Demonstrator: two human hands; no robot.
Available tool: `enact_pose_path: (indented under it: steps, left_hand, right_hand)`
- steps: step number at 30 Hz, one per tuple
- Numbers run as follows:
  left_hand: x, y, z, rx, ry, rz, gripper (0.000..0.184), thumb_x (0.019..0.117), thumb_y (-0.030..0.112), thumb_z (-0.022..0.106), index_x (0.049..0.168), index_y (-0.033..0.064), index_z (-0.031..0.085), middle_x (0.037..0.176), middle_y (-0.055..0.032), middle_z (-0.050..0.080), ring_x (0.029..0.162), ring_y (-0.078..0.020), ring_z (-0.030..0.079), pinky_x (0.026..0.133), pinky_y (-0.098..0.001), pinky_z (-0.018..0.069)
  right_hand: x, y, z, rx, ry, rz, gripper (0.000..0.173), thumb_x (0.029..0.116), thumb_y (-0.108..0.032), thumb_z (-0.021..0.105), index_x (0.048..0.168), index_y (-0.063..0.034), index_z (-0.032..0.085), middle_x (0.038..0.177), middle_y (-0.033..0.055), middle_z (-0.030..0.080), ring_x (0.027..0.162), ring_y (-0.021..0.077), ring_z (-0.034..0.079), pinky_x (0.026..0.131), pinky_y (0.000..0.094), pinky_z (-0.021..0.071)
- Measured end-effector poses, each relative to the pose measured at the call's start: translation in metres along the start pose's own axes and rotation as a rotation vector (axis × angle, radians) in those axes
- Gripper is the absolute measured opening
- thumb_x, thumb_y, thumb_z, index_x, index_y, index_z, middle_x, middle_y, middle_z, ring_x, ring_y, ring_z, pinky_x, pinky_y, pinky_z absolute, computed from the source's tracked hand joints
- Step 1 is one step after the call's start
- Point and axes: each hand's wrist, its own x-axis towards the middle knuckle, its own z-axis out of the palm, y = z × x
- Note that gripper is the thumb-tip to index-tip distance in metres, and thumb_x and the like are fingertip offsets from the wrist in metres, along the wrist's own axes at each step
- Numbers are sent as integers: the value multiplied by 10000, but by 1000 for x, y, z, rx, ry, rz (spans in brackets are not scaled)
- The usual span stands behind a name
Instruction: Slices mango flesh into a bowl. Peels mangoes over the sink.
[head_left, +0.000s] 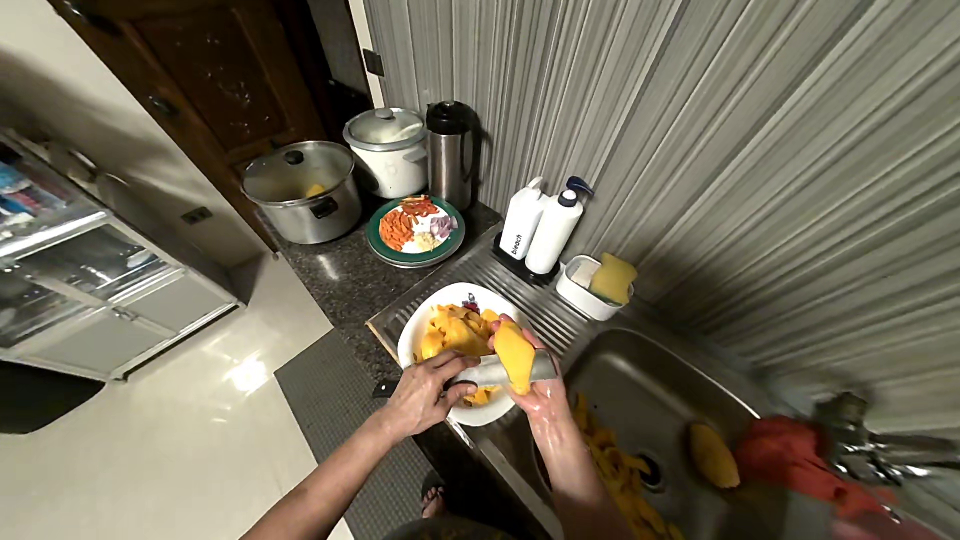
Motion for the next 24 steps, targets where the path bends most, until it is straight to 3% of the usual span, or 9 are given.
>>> enact_pose_path:
  steps: [4,8,11,13,15,18,22,24]
  left_hand:
    - [9,-3,-3,-23,-21,-55,419,1037,473,549,1335,200,661,1271,-28,684,1078,-147,689,897,-413,587]
    - [15,-13,-5,-51,-55,-119,439,1039,494,529,1335,196,657,1277,-25,680,1115,-147,675,950,-419,567]
    - [19,-22,-7,-49,-84,-150,441,1043,490,519,1332,188,661,1283,-38,679,1147,-163,665,984,-430,547]
    - [21,-28,-9,9,-94,-186,450,1042,497,515,1336,190,660,1301,-49,673,1153,-192,669,978,-456,549]
    - [23,-37,-17,150,-94,-241,455,1039,495,517,1351,192,650,1337,-80,655,1152,-270,675,941,-517,559]
    - [27,-51,-34,438,-64,-269,390,1028,411,558,1358,222,646,1349,-129,641,1189,-395,634,867,-582,560]
    - [27,-61,-54,701,104,-170,266,1015,254,601,1244,169,707,1241,-145,684,1109,-427,656,694,-534,591]
    - [25,-58,-60,689,174,-184,284,1001,272,626,1250,165,712,1237,-158,683,1096,-428,661,702,-531,592]
  right_hand:
    - [-1,1,4,-67,86,-51,457,1101,-268,234,1277,-2,562,1141,180,693,959,250,708,765,367,606]
    - [-5,0,0,-129,77,38,511,1074,-288,178,1301,-64,579,1196,152,684,920,258,709,609,365,592]
    - [0,2,-15,-154,-48,48,513,1076,-271,190,1340,-42,565,1236,174,660,952,273,698,660,384,600]
    - [0,4,-14,-170,39,40,460,1081,-270,239,1280,-39,584,1159,160,688,941,255,705,699,392,606]
    - [0,4,-11,-258,230,62,393,1094,-313,316,1197,-51,591,996,134,701,806,220,707,627,375,604]
    - [3,-2,-23,-354,279,121,371,1078,-287,330,1234,-79,594,1001,91,665,739,175,662,533,309,545]
    - [2,-9,-24,-279,338,118,356,1064,-292,333,1177,-65,582,929,104,658,708,195,662,521,312,541]
    - [3,-11,-25,-196,286,116,400,1063,-320,316,1221,-59,575,996,125,664,742,207,672,545,315,556]
